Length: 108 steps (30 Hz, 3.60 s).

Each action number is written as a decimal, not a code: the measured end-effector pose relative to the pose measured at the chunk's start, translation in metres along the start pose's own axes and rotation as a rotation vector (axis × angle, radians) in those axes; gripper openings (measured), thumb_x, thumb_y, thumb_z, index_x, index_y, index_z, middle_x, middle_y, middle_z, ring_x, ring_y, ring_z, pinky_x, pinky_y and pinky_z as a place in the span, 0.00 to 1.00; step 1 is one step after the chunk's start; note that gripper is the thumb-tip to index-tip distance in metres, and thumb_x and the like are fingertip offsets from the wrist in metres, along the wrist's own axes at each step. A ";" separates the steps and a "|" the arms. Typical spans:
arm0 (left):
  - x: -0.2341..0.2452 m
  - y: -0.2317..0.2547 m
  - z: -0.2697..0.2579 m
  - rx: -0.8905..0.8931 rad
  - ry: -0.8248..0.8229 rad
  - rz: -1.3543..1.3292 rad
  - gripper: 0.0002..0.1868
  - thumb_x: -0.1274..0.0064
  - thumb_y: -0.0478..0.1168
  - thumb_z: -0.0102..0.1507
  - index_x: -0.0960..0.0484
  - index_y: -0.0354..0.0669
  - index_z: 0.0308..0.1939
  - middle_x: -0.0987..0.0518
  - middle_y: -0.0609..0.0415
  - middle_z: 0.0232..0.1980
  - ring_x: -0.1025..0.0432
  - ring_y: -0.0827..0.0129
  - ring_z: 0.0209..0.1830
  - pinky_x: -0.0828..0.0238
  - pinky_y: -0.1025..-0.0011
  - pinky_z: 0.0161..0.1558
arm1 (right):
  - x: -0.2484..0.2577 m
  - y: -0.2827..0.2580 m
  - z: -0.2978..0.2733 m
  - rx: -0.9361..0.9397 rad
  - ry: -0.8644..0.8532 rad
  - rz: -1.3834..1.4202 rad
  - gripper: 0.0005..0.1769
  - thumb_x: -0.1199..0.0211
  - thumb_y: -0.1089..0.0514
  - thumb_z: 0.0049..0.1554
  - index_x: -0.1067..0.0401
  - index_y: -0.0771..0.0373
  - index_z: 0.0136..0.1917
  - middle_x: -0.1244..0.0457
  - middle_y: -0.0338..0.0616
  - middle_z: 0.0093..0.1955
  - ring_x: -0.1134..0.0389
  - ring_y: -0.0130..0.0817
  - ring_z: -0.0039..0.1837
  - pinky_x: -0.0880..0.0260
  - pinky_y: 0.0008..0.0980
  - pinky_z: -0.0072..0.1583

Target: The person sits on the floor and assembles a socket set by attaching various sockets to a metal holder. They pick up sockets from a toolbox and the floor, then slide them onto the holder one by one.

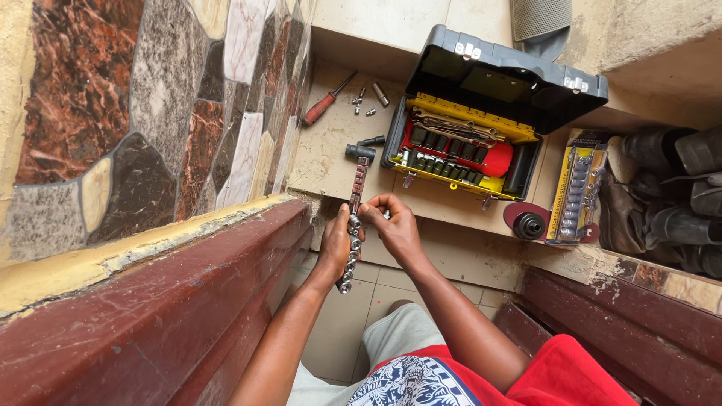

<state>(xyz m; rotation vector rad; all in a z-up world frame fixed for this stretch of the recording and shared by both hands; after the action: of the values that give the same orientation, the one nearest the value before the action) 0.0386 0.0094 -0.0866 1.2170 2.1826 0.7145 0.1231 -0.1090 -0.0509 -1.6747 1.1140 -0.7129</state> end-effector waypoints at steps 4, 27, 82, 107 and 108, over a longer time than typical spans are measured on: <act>0.002 0.027 -0.006 -0.291 0.132 0.430 0.31 0.68 0.58 0.75 0.16 0.37 0.49 0.23 0.48 0.28 0.27 0.64 0.26 0.32 0.66 0.30 | -0.005 -0.006 0.002 -0.022 0.106 -0.077 0.12 0.31 0.54 0.59 0.26 0.66 0.47 0.37 0.32 0.39 0.41 0.17 0.39 0.40 0.22 0.39; -0.001 0.036 -0.011 -0.125 0.093 0.143 0.22 0.62 0.55 0.72 0.19 0.47 0.55 0.26 0.61 0.31 0.33 0.79 0.21 0.32 0.76 0.19 | 0.013 0.022 0.005 -0.384 0.060 0.588 0.13 0.46 0.65 0.62 0.34 0.67 0.60 0.30 0.49 0.52 0.28 0.41 0.58 0.25 0.37 0.61; -0.026 0.095 -0.058 -0.732 0.166 1.027 0.23 0.52 0.42 0.69 0.25 0.50 0.69 0.24 0.51 0.36 0.25 0.55 0.27 0.28 0.56 0.29 | 0.007 0.065 -0.011 -0.080 0.053 0.347 0.15 0.35 0.60 0.61 0.25 0.74 0.58 0.29 0.46 0.51 0.29 0.29 0.50 0.26 0.31 0.55; -0.035 0.096 -0.059 -0.682 0.055 1.175 0.24 0.51 0.45 0.66 0.23 0.51 0.67 0.23 0.48 0.37 0.24 0.52 0.27 0.27 0.53 0.30 | 0.021 0.037 -0.021 -0.186 0.109 0.295 0.10 0.30 0.67 0.55 0.22 0.72 0.50 0.28 0.46 0.46 0.28 0.30 0.47 0.26 0.30 0.52; -0.034 0.095 -0.058 -0.670 0.048 1.177 0.25 0.51 0.45 0.66 0.23 0.51 0.68 0.23 0.49 0.37 0.24 0.52 0.27 0.27 0.53 0.31 | 0.021 0.038 -0.020 -0.221 0.095 0.312 0.09 0.30 0.67 0.55 0.22 0.72 0.50 0.28 0.46 0.45 0.29 0.31 0.46 0.26 0.31 0.51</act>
<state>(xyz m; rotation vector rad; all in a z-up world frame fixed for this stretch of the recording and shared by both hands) 0.0713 0.0119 0.0254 1.9798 0.8691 1.7256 0.1013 -0.1401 -0.0802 -1.6089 1.5272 -0.4871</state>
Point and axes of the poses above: each hand's wrist, its own z-axis towards the middle knuckle, its own x-axis out of the back of the hand, y = z × x, the point moved 7 cm from there along z, towards the middle knuckle
